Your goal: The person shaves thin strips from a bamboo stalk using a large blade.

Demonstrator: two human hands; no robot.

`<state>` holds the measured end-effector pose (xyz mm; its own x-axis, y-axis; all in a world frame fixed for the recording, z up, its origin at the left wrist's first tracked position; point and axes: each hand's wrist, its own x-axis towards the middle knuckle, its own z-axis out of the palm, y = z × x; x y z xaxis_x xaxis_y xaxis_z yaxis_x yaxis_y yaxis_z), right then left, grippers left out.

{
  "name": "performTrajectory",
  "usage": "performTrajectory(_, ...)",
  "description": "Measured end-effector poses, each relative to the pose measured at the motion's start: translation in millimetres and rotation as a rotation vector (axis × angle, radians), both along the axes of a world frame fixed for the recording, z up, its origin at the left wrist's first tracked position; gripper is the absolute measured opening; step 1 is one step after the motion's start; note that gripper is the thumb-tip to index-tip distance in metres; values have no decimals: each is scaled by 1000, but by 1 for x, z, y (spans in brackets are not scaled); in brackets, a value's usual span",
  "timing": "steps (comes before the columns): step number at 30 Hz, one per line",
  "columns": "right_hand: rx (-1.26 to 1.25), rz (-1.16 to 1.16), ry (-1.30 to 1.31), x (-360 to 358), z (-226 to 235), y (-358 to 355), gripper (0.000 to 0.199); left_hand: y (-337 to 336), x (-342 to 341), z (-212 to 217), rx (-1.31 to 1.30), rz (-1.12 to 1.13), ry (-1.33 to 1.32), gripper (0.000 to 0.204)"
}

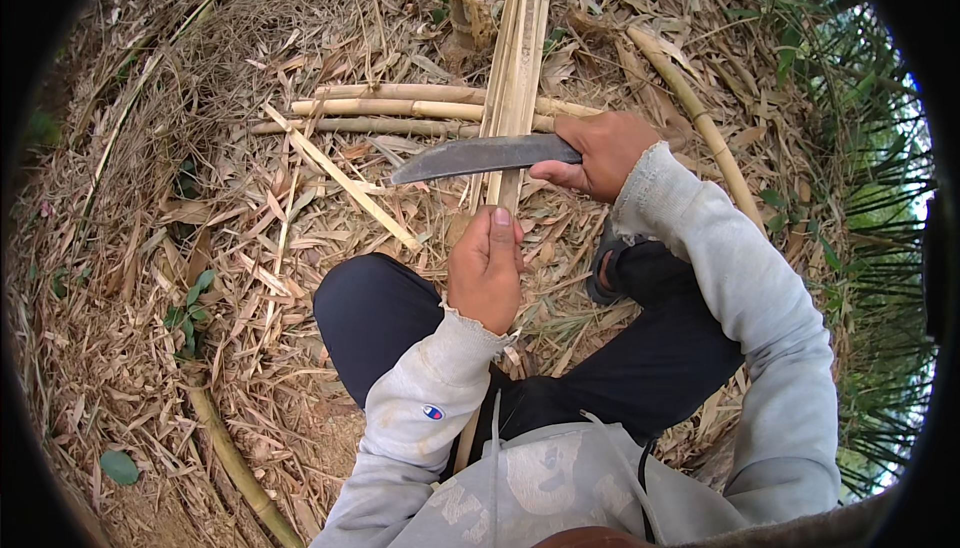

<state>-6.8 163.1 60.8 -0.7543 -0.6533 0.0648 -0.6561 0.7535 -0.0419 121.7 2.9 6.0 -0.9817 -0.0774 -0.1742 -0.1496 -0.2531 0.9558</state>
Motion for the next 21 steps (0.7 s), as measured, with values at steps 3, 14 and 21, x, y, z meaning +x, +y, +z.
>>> performTrajectory(3,14,-32,13,-11,-3,9,77,1,1,-3,-77,0,4,33)
performTrajectory(14,-317,-624,51,-81,14,84,96,-12,61,-5,-351,-84,56,33)
performTrajectory(21,-618,-516,-366,-44,-5,39,93,-22,57,-4,4,-45,-134,33)
